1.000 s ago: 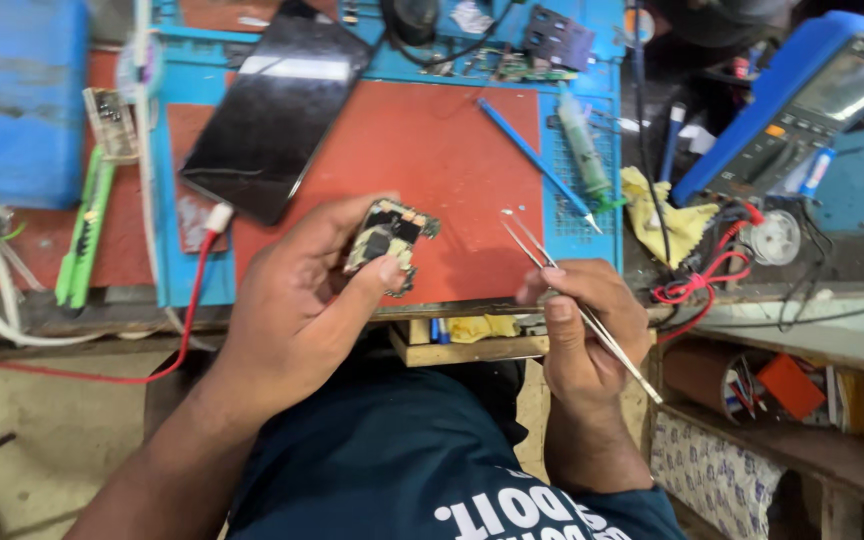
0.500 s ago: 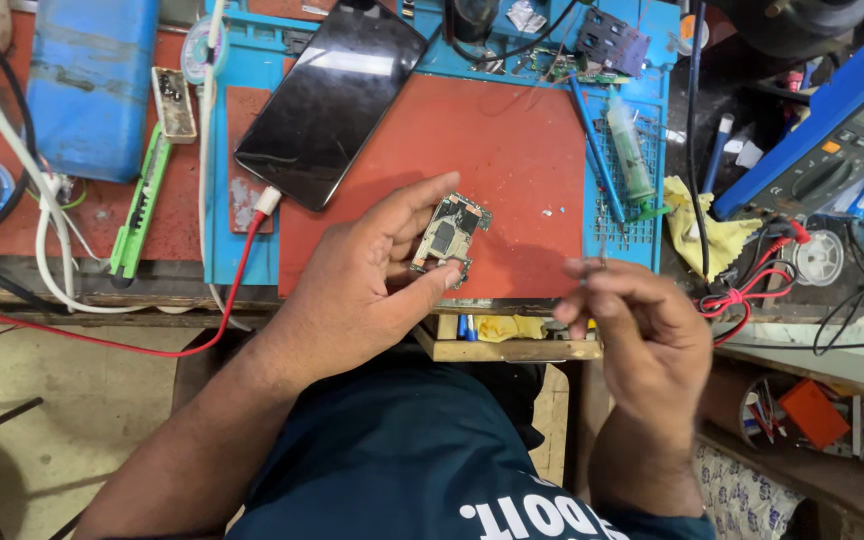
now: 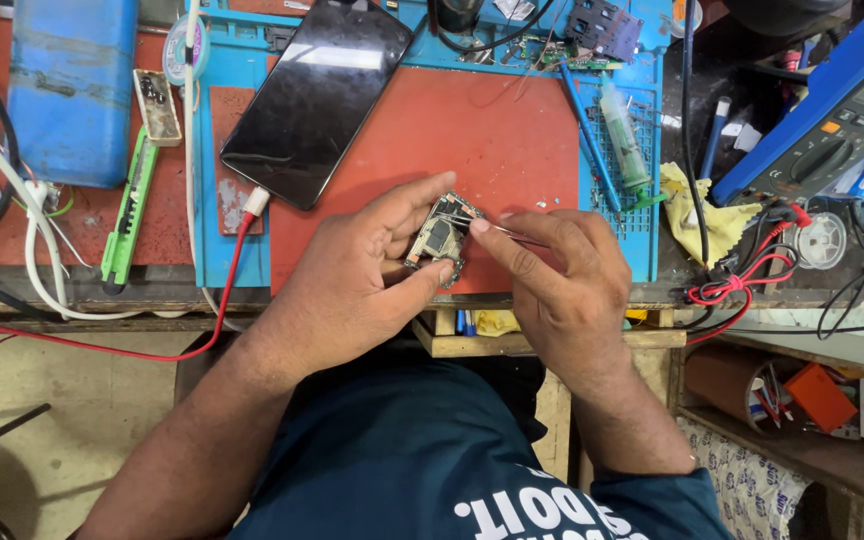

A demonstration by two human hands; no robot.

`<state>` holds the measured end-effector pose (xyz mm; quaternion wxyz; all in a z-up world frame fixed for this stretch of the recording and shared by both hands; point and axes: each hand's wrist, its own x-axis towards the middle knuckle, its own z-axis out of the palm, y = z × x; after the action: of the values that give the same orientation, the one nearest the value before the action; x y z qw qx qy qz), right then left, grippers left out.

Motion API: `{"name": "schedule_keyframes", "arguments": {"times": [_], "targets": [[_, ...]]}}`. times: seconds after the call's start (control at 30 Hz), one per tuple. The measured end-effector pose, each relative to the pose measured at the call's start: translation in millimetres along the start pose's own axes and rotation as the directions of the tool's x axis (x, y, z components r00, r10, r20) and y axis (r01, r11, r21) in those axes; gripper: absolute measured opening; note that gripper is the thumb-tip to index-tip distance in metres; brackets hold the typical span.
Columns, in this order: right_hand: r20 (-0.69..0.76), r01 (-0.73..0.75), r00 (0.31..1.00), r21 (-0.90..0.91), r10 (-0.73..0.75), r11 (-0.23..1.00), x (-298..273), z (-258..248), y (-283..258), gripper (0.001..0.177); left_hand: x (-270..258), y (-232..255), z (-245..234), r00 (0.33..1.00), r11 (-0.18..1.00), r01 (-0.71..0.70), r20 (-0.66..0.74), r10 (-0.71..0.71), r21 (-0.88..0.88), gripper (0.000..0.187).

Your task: The person cleans a small electronic component with a brush and sponge, then uses tweezers to remove and reposition a small part on the component. The work is performed on a cluttered workbench with a smartphone and multimeter nearby.

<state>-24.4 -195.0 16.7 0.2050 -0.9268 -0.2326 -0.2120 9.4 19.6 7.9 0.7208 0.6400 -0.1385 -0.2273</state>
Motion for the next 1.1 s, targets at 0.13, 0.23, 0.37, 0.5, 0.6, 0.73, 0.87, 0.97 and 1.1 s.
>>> {"name": "schedule_keyframes", "arguments": {"times": [0.13, 0.23, 0.37, 0.5, 0.6, 0.73, 0.87, 0.97, 1.1], "targets": [[-0.008, 0.004, 1.0, 0.004, -0.004, 1.0, -3, 1, 2, 0.047, 0, 1, 0, 1.0, 0.999, 0.016, -0.007, -0.016, 0.032, 0.065], [-0.011, 0.008, 1.0, -0.003, -0.008, 1.0, -3, 2, 2, 0.046, 1, 2, 0, 0.999, 0.999, 0.034, -0.007, -0.034, 0.032, 0.065], [-0.025, 0.02, 0.999, -0.022, -0.02, 1.0, -3, 4, 3, 0.046, 0, 2, 0, 1.0, 0.998, 0.026, -0.013, -0.025, 0.057, 0.065], [-0.039, 0.025, 0.999, -0.037, -0.027, 0.999, -5, 8, 4, 0.047, 1, 1, 1, 1.0, 0.998, 0.021, -0.018, -0.02, 0.056, 0.065], [-0.049, 0.024, 0.998, -0.029, -0.026, 0.999, -5, 10, 2, 0.047, 1, 1, 1, 1.0, 0.998, 0.027, -0.017, -0.026, 0.051, 0.065], [-0.04, -0.018, 0.999, 0.022, 0.019, 1.0, -5, 12, -2, 0.045, 2, 1, 0, 0.999, 0.998, 0.04, -0.024, -0.039, 0.054, 0.065], [-0.006, -0.055, 0.998, 0.05, 0.055, 0.997, -5, 11, -8, 0.042, 3, 1, 0, 0.998, 0.997, 0.059, -0.025, -0.058, 0.054, 0.066], [0.023, -0.082, 0.996, 0.06, 0.081, 0.995, -5, 8, -10, 0.042, 2, 1, 0, 0.999, 0.998, 0.042, -0.032, -0.041, 0.049, 0.066], [0.069, -0.099, 0.993, 0.062, 0.095, 0.993, -3, 6, -10, 0.039, 1, 0, 1, 0.998, 0.998, 0.04, -0.046, -0.039, 0.039, 0.066]]}}
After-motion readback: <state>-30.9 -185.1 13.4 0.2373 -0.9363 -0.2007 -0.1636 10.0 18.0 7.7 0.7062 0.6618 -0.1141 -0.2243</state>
